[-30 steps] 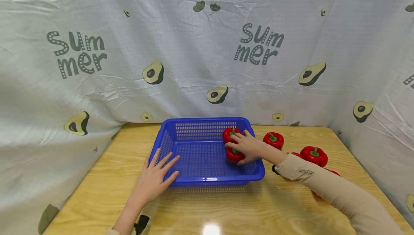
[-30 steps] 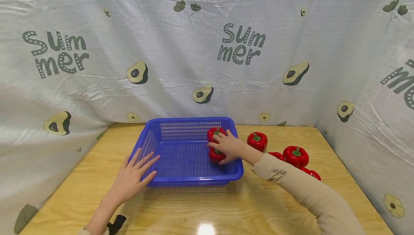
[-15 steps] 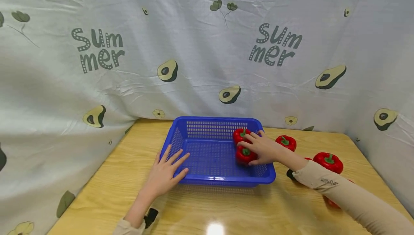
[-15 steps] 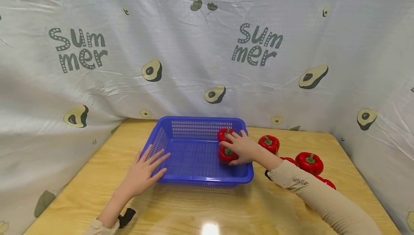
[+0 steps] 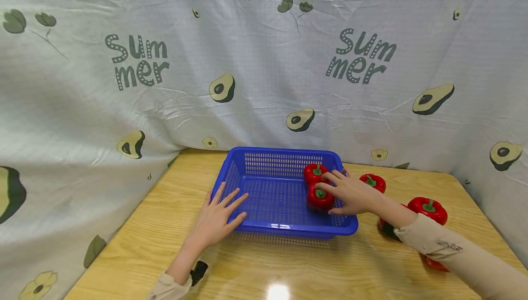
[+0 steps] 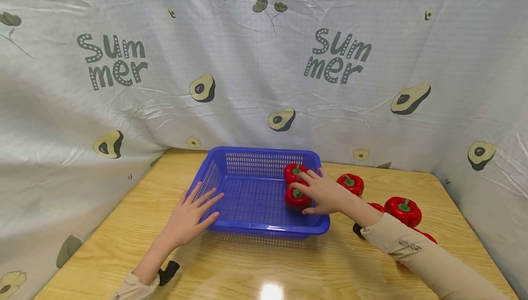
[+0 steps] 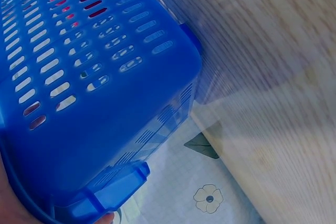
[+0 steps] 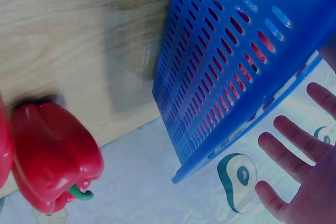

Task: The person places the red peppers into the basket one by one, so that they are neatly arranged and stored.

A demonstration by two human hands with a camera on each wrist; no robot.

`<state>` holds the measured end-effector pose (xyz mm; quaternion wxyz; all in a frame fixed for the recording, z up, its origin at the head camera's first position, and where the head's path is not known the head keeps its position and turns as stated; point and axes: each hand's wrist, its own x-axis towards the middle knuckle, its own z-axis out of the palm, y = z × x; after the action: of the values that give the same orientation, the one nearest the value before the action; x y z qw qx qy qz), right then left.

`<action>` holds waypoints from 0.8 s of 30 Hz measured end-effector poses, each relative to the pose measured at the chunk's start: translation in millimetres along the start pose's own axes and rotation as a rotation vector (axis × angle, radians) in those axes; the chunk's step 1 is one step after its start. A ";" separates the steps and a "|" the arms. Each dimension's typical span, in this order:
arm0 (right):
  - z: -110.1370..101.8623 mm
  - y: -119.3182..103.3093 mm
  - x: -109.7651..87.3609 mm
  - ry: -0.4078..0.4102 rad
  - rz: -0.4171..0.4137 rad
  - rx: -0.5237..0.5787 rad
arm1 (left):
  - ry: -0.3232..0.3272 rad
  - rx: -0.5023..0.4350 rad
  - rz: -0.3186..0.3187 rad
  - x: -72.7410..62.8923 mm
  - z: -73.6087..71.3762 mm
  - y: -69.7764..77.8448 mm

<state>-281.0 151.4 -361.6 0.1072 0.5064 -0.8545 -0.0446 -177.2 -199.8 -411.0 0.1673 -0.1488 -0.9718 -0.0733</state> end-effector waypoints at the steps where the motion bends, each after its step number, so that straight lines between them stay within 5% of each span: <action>1: -1.1 0.5 -1.6 0.004 0.001 -0.003 | 0.002 0.000 0.001 0.1 -0.1 0.2; 24: -14.2 16.7 -56.4 0.168 0.098 -0.023 | -0.025 -0.004 -0.011 -0.1 -1.7 0.9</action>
<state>-265.8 209.3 -352.5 0.1862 0.4647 -0.8657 -0.0063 -176.3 -199.4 -409.4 0.1543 -0.1448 -0.9745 -0.0741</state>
